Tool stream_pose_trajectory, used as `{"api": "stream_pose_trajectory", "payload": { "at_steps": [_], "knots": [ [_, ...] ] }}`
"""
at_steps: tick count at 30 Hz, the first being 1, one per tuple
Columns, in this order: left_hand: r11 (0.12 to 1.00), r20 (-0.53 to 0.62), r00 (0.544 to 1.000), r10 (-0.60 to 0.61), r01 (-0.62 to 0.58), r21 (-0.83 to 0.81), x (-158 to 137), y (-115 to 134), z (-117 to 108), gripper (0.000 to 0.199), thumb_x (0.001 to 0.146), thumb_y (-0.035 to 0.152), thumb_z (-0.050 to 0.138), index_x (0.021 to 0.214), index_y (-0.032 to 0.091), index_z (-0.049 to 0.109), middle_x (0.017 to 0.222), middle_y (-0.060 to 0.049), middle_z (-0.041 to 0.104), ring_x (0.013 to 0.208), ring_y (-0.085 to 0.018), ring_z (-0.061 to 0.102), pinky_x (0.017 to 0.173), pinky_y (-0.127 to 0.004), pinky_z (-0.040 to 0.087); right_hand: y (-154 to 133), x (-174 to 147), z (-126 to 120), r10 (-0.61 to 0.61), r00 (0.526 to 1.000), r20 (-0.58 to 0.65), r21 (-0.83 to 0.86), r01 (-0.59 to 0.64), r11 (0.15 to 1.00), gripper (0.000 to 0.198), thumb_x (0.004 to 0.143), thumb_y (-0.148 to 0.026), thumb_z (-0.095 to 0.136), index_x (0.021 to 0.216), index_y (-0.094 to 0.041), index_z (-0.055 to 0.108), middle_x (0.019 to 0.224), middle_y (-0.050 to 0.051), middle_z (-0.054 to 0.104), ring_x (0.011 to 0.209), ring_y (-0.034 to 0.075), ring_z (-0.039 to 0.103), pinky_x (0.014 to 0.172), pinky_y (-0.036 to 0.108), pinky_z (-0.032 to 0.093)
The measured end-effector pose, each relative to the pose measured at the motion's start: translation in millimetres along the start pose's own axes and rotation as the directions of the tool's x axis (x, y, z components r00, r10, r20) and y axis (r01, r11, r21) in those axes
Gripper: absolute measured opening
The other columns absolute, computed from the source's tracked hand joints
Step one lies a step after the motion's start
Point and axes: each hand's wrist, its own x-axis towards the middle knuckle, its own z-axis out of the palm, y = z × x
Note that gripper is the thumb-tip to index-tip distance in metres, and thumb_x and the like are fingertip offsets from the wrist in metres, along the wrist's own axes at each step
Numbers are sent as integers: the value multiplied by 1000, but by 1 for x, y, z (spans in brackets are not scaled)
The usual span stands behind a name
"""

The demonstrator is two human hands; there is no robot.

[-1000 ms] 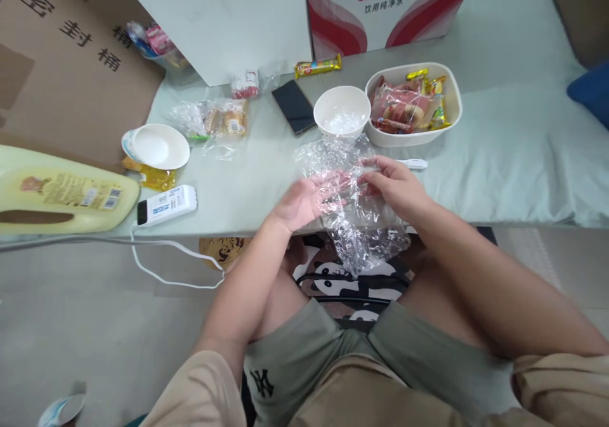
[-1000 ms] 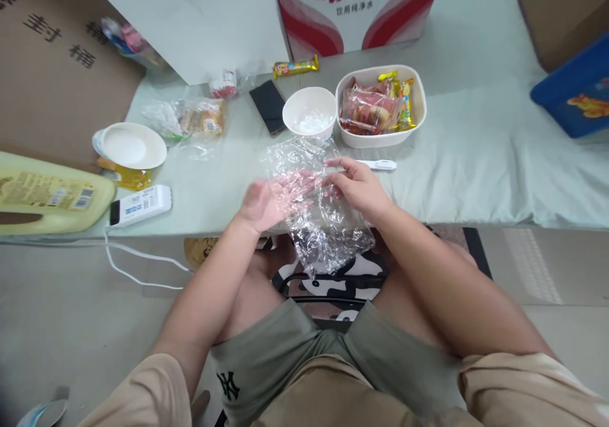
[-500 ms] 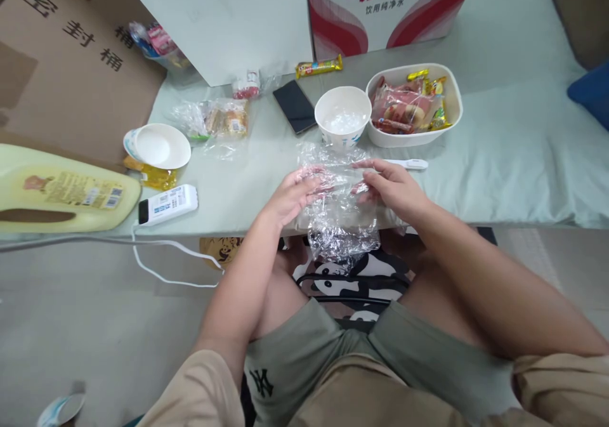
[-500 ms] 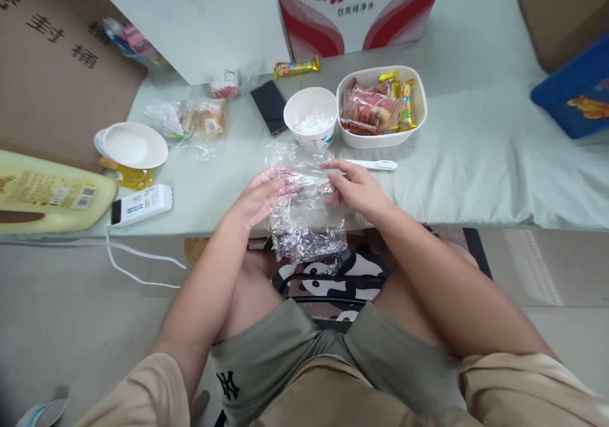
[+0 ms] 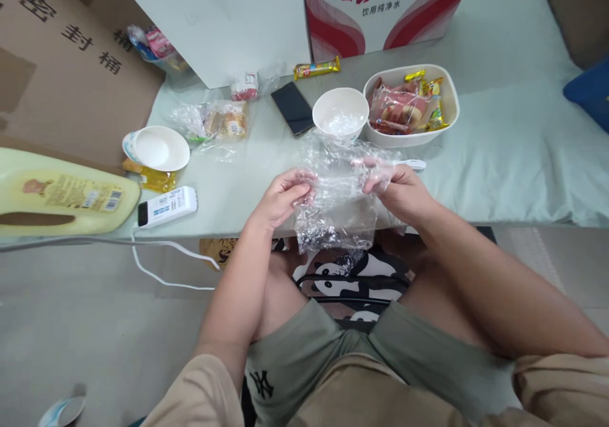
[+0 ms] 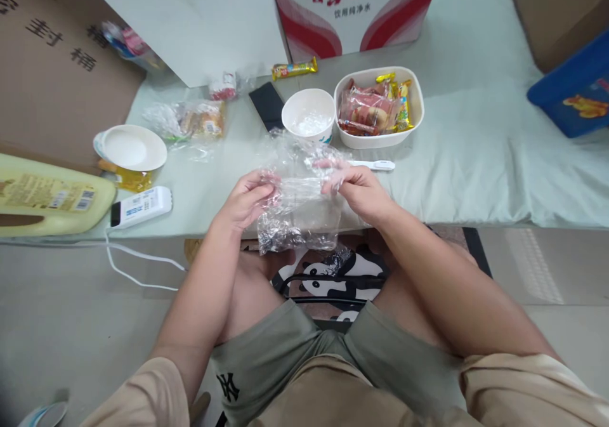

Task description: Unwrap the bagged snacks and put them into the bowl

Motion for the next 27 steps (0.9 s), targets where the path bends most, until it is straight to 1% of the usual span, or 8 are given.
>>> {"api": "stream_pose_trajectory", "payload": {
  "at_steps": [3,6,10,13,16,22,24,27],
  "knots": [
    [986,-114,991,65,-47,158,11,-9,-2,21,67,22,75,89,18,74,73,1,68,66,-10,59,63,-23,47,6,6,-3,-104,980,-167,-249,60,967,15,74,-14,59,66,-22,69,120,5,70,114,25,65,106,49,46],
    [973,-128,988,91,-61,221,18,-14,-4,30,64,17,70,93,19,75,86,-1,72,78,-13,64,73,-26,50,4,7,-4,-170,959,-227,-329,88,940,28,75,-12,52,90,-24,71,124,5,71,120,26,63,105,50,47],
    [995,-107,993,41,-32,91,19,-13,-4,24,67,26,66,87,18,74,100,-5,74,95,-18,67,83,-29,53,-4,-2,-2,-276,957,93,-473,286,833,34,81,-15,51,106,-26,71,114,4,76,119,27,64,103,48,46],
    [997,-185,982,28,-13,83,19,-11,-1,26,77,43,64,78,17,68,89,-4,69,82,-15,63,73,-26,52,-2,-8,3,-252,862,440,-595,490,637,25,82,-13,55,90,-26,74,114,2,77,130,33,56,108,56,36],
    [984,-235,968,87,-47,172,19,-11,1,23,70,35,74,79,18,60,79,2,59,68,-9,57,61,-21,46,3,-9,8,-214,815,538,-599,548,583,25,80,-9,54,84,-25,72,118,1,76,134,36,53,109,61,31],
    [994,-74,991,113,-111,19,9,-2,4,56,58,17,81,100,27,45,90,7,57,67,-8,63,62,-22,48,0,1,5,-215,976,-41,-353,187,917,46,81,-31,72,123,-26,58,135,11,62,129,29,55,107,49,45],
    [993,-26,994,103,-104,-47,5,2,4,67,56,19,83,109,31,44,87,8,57,64,-7,61,63,-23,49,-3,4,2,-25,1000,-19,-160,21,987,58,73,-39,82,124,-26,57,126,10,65,120,28,60,100,45,51],
    [993,-36,996,86,-88,-80,3,5,2,86,55,21,86,126,38,42,86,8,58,66,-8,61,64,-25,49,-9,5,3,147,963,225,-46,-140,989,33,75,-44,81,93,-22,64,92,6,71,88,21,66,84,38,56]
  ]
}}
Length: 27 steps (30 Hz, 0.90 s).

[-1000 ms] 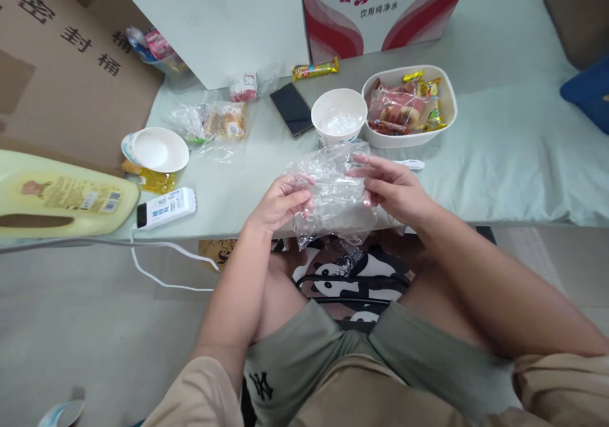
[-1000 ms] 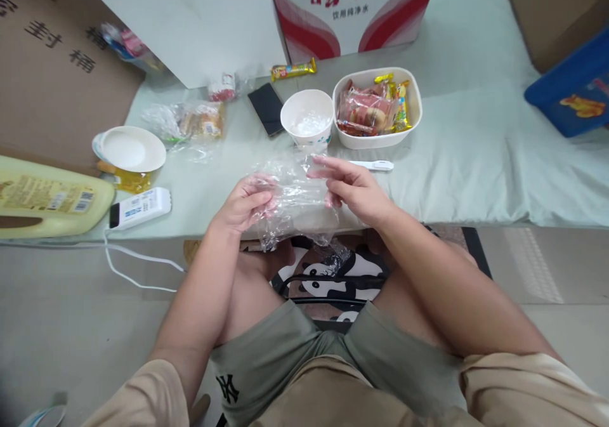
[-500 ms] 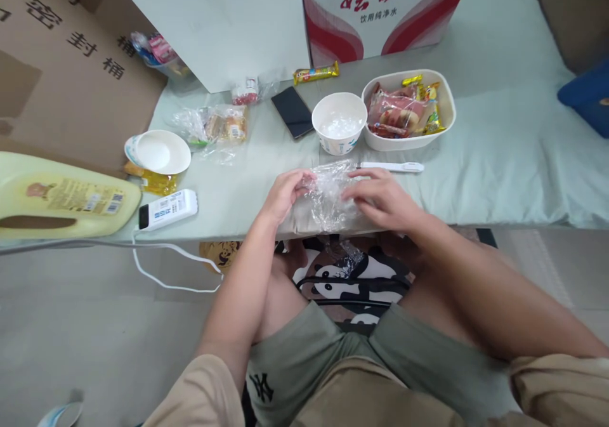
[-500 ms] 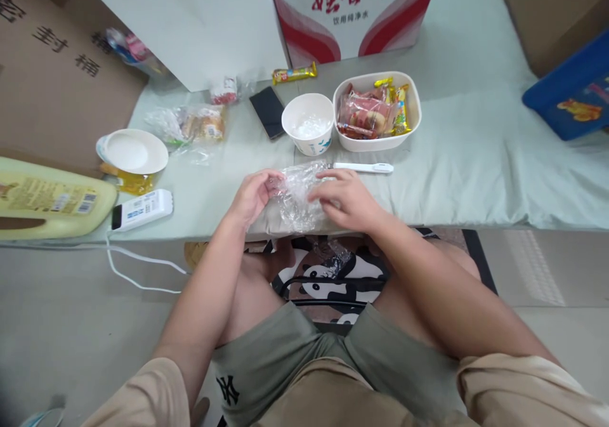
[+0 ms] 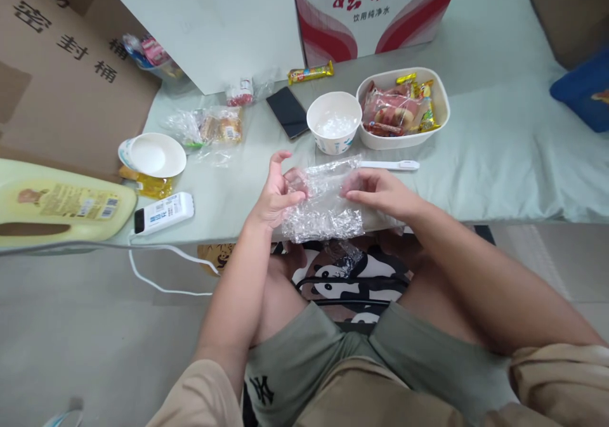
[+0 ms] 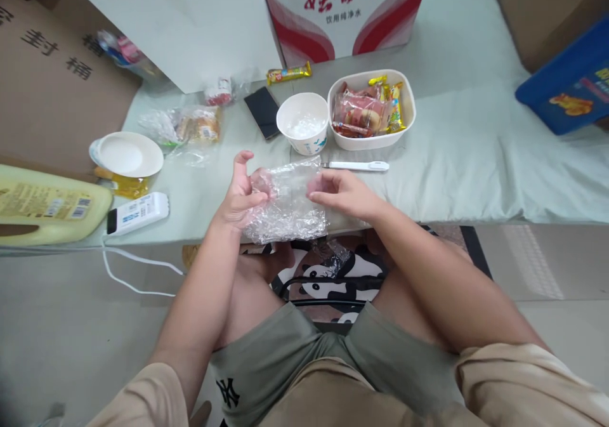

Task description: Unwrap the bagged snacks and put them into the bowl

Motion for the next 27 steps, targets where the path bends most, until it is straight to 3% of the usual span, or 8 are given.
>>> {"api": "stream_pose_trajectory", "payload": {
  "at_steps": [2,4,7,12,15,20,24,27],
  "knots": [
    [1000,-67,998,-4,2,-20,2,-2,-1,94,57,23,87,135,42,39,95,6,61,73,-10,63,66,-25,50,-4,-1,3,6,1000,30,19,-7,1000,29,80,-46,77,79,-21,61,80,3,70,77,17,65,77,35,56],
    [999,-157,988,-6,-3,-54,6,-6,-1,95,60,24,86,138,44,37,106,3,63,81,-12,67,69,-26,51,-8,-2,7,-26,1000,-15,47,26,999,30,82,-47,74,79,-22,58,78,2,72,73,16,66,73,32,56],
    [991,-232,971,-55,26,-128,10,-11,1,79,65,26,83,134,38,46,113,-1,66,91,-16,70,75,-27,55,-11,-2,12,-61,996,-61,67,65,996,30,84,-47,72,82,-23,55,79,3,73,70,15,67,69,31,56],
    [927,22,950,-311,308,-215,8,-11,12,37,74,35,73,105,18,63,100,-9,75,97,-24,74,82,-36,60,-8,0,10,-90,983,-157,50,99,994,33,82,-50,74,84,-23,55,69,0,66,66,15,65,59,28,52],
    [928,0,935,-356,353,-120,7,-11,18,29,73,29,76,94,19,60,87,-6,76,78,-20,75,67,-31,60,-6,1,5,-57,983,-174,38,64,997,35,80,-52,76,84,-23,57,68,-1,64,59,15,63,54,28,50],
    [955,-78,958,-276,282,87,6,-8,16,43,74,36,81,107,25,55,64,6,66,51,-14,66,49,-23,51,-6,0,-5,7,980,-200,-46,-16,999,29,81,-45,76,91,-23,60,56,-6,55,47,12,54,46,25,42],
    [964,56,963,-265,263,52,1,0,4,63,68,33,84,121,27,52,69,4,71,59,-16,71,56,-24,54,-10,-4,-9,7,979,-206,7,-6,1000,31,82,-43,75,104,-24,66,57,-7,53,48,10,51,49,25,43],
    [973,124,966,-226,231,-22,-2,2,-3,71,62,25,86,125,30,52,80,2,76,71,-18,74,67,-28,57,-12,-6,-10,2,972,-235,142,32,989,25,81,-43,73,101,-28,69,63,-5,55,54,11,51,54,27,47]
  ]
}}
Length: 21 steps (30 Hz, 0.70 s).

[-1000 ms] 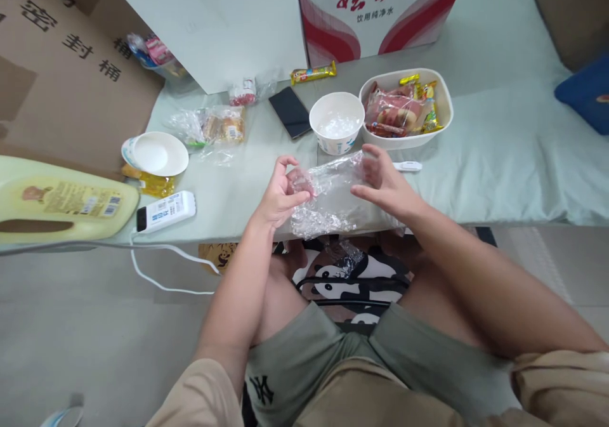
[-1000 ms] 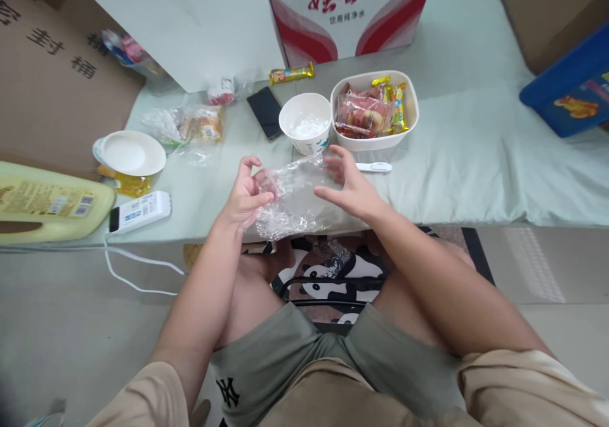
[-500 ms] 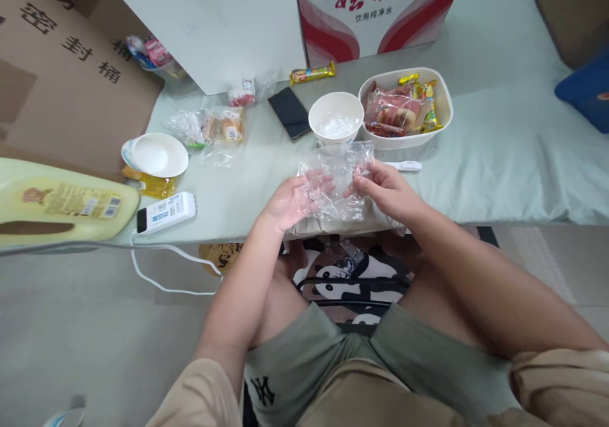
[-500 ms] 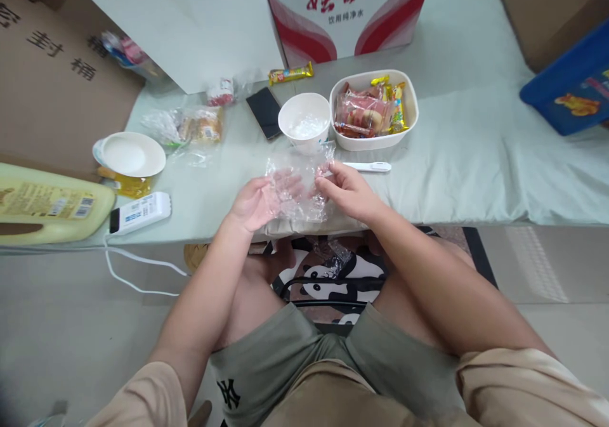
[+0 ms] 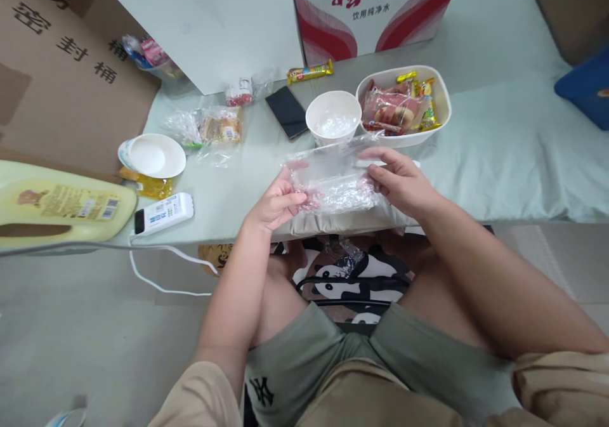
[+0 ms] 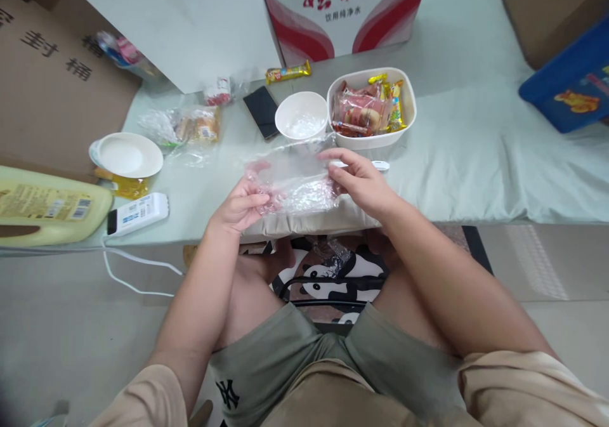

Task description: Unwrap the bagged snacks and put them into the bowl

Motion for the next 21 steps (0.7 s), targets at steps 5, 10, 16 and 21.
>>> {"api": "stream_pose_trajectory", "payload": {
  "at_steps": [5,10,16,21],
  "knots": [
    [999,23,1000,12,-11,-37,2,0,-2,38,59,29,85,91,21,67,79,0,71,68,-14,68,64,-26,56,-2,1,-3,19,997,76,61,-24,998,33,79,-53,64,70,-22,68,68,4,62,62,16,55,58,32,48],
    [994,-8,1000,6,-5,114,8,-5,1,36,70,47,81,78,16,65,82,-3,65,67,-10,60,58,-21,48,5,3,-3,-8,999,31,-191,13,981,35,80,-54,69,71,-21,61,67,0,58,60,13,49,57,28,41],
    [968,-129,976,176,-148,201,14,-12,4,57,61,30,89,106,25,55,95,2,65,71,-9,62,67,-21,51,18,5,1,54,997,-50,-105,-59,993,74,67,-29,84,131,-30,46,69,-9,58,55,13,51,52,26,38],
    [924,-278,891,359,-299,237,20,-10,-1,51,65,28,86,104,25,54,106,0,68,90,-11,66,84,-24,51,15,9,-1,54,970,-239,-59,-70,996,48,68,-33,83,109,-24,59,68,-6,56,61,12,53,58,27,41]
  ]
}}
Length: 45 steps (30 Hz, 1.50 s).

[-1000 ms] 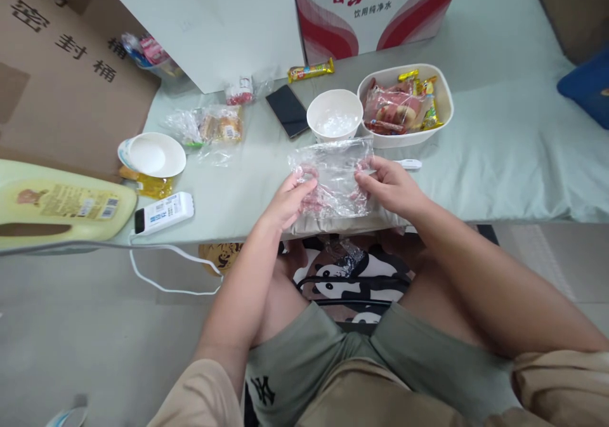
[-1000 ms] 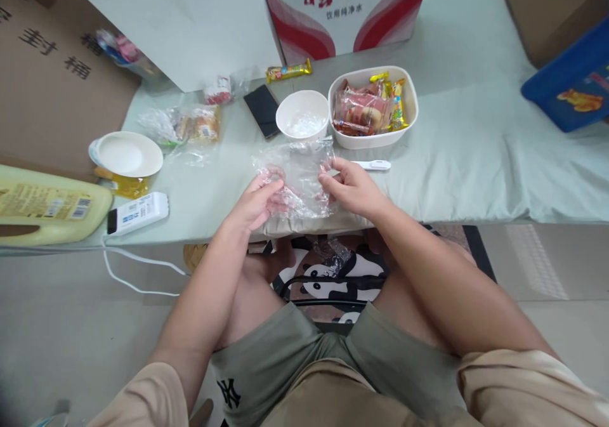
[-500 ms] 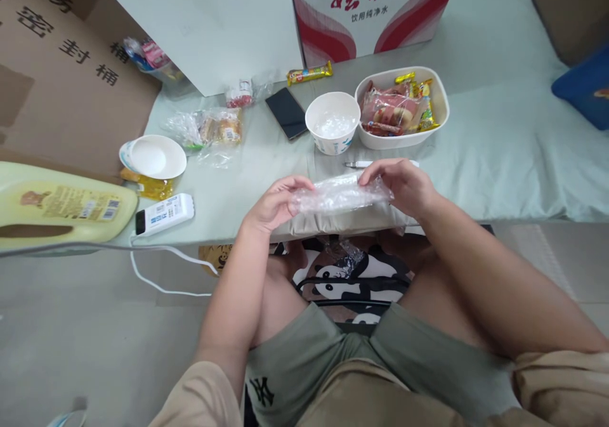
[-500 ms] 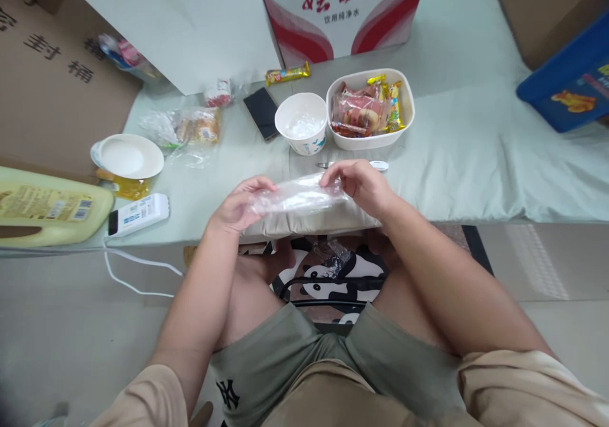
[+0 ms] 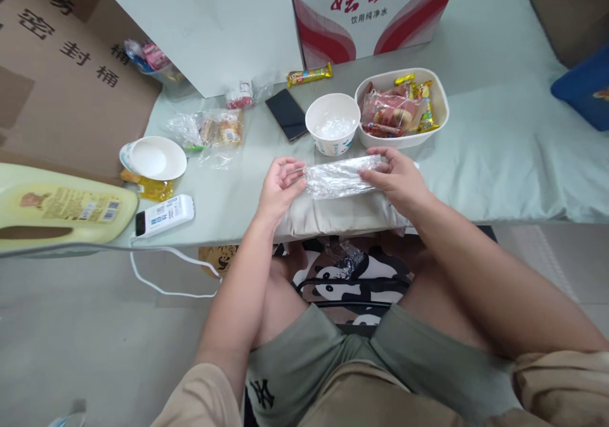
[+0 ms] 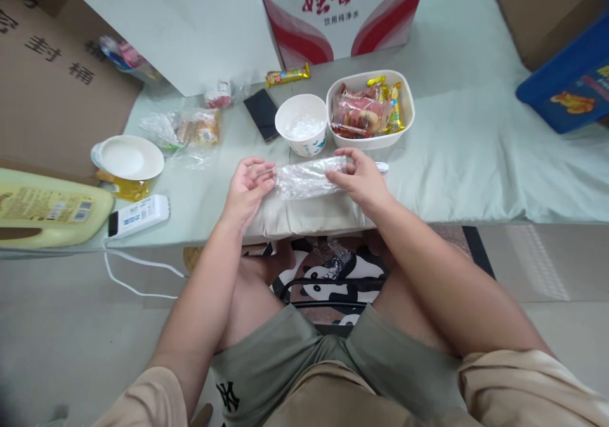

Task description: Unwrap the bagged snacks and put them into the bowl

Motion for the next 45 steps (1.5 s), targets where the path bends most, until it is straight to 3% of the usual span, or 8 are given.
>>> {"api": "stream_pose_trajectory", "payload": {
  "at_steps": [7,13,17,25,29,36,40,45],
  "knots": [
    [999,-13,1000,-1,2,48,-4,1,3,33,72,43,81,77,21,57,61,5,56,58,-9,55,61,-23,47,-5,-4,4,-179,981,-74,-52,175,983,25,75,-36,74,78,-24,52,73,-3,55,65,13,48,62,28,39],
    [998,152,988,5,-16,68,-8,-9,16,65,67,55,86,118,24,60,140,-12,60,124,-26,62,95,-33,53,-7,-19,16,-260,948,184,-78,278,958,36,84,-52,68,82,-25,45,80,-1,55,71,15,47,65,29,40],
    [996,264,964,39,-59,68,-9,-15,23,80,68,57,86,134,25,54,145,-13,58,132,-30,58,104,-38,50,1,-26,32,-224,915,337,-77,263,962,34,90,-57,60,96,-25,48,76,-2,52,67,15,46,63,29,40],
    [996,183,983,-25,8,92,-12,-9,26,50,75,57,79,104,16,72,107,-9,74,99,-23,69,88,-32,53,14,-17,46,-267,963,26,-228,266,937,36,80,-44,72,102,-24,51,95,3,62,83,18,58,68,32,48],
    [976,228,959,-170,196,-98,-15,-2,25,53,62,49,90,100,17,70,86,-3,72,75,-15,66,71,-27,52,14,-12,44,-175,969,173,-44,185,982,40,79,-49,74,101,-23,53,90,3,63,80,17,60,71,33,51],
    [995,82,993,-83,86,-44,-7,-5,27,37,61,32,87,88,18,66,76,3,64,71,-10,58,68,-22,47,2,-15,36,-131,956,262,49,123,991,45,71,-56,82,87,-23,56,83,0,61,75,14,58,71,30,51],
    [991,57,996,-75,81,-104,-4,1,25,31,69,32,78,94,21,63,89,1,65,82,-12,63,72,-23,50,1,-13,26,-246,968,52,-1,246,969,45,74,-57,81,79,-24,50,72,-3,52,63,12,49,59,27,44],
    [991,-83,989,-125,120,-58,3,8,17,11,79,27,64,87,21,60,83,2,62,73,-9,61,67,-21,47,-13,-13,20,-490,867,-87,-284,450,847,34,83,-42,72,74,-26,43,68,-4,44,59,13,45,58,31,42]
  ]
}}
